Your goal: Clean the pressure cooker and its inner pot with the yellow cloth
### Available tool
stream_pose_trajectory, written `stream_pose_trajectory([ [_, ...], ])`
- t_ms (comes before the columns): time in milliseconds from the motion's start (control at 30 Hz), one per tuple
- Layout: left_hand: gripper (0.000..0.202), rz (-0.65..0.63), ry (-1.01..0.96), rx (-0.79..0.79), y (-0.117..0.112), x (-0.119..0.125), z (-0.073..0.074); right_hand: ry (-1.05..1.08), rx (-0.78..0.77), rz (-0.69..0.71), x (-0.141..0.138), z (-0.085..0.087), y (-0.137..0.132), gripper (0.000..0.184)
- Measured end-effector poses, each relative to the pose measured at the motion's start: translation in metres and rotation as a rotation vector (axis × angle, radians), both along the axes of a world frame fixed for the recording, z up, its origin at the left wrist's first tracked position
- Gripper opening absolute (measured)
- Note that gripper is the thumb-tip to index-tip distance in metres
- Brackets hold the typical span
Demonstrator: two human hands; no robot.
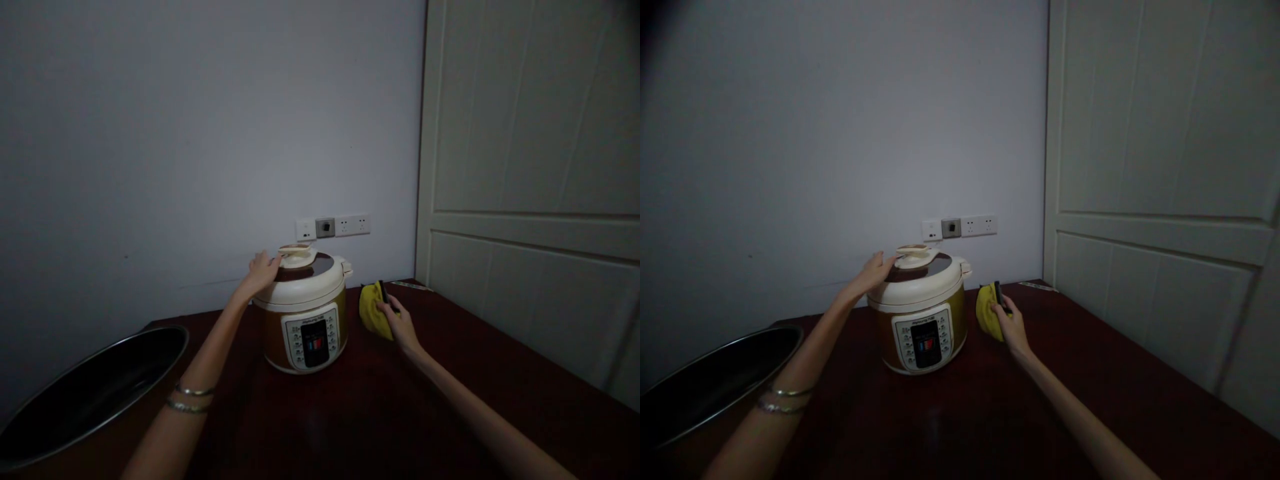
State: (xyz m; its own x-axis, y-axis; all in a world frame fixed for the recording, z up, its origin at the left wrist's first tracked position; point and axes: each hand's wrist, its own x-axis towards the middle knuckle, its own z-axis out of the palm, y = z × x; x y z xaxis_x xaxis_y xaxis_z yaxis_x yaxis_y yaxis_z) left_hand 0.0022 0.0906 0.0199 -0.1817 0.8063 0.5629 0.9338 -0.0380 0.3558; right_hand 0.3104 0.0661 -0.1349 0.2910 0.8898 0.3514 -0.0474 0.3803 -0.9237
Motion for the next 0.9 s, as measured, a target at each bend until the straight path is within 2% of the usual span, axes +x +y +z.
stream_pose_trajectory([
  [67,0.056,0.041,-0.013,0.035,-0.006,-0.006,-0.016,-0.05,0.167,-0.046,-0.017,0.012,0.006,0.052],
  [167,0.058,0.009,-0.113,0.092,-0.013,-0.014,-0.035,-0.2,0.397,-0.008,-0.046,0.026,0.014,0.044],
  [233,0.058,-0.045,-0.201,0.09,-0.014,-0.017,-0.042,-0.255,0.432,0.005,-0.059,0.026,0.025,0.039],
  [300,0.056,-0.093,-0.265,0.103,-0.015,-0.018,-0.045,-0.226,0.339,-0.009,-0.064,0.015,0.041,0.04],
  [400,0.052,-0.117,-0.301,0.142,-0.015,-0.016,-0.046,-0.164,0.174,-0.001,-0.061,-0.011,0.059,0.04],
  [467,0.051,-0.109,-0.304,0.151,-0.015,-0.015,-0.046,-0.148,0.146,0.024,-0.058,-0.023,0.062,0.037],
  [533,0.049,-0.104,-0.308,0.16,-0.014,-0.015,-0.048,-0.115,0.141,0.04,-0.059,-0.023,0.057,0.039],
  [633,0.049,-0.1,-0.313,0.172,-0.014,-0.016,-0.051,-0.008,0.202,0.076,-0.069,-0.009,0.046,0.046],
  [733,0.05,-0.086,-0.31,0.168,-0.014,-0.016,-0.052,0.053,0.209,0.004,-0.08,-0.004,0.046,0.047],
  [800,0.05,-0.093,-0.301,0.161,-0.015,-0.016,-0.051,0.017,0.097,-0.066,-0.083,-0.02,0.048,0.044],
  [900,0.05,-0.103,-0.287,0.158,-0.016,-0.014,-0.051,-0.04,-0.058,-0.066,-0.082,-0.058,0.043,0.039],
])
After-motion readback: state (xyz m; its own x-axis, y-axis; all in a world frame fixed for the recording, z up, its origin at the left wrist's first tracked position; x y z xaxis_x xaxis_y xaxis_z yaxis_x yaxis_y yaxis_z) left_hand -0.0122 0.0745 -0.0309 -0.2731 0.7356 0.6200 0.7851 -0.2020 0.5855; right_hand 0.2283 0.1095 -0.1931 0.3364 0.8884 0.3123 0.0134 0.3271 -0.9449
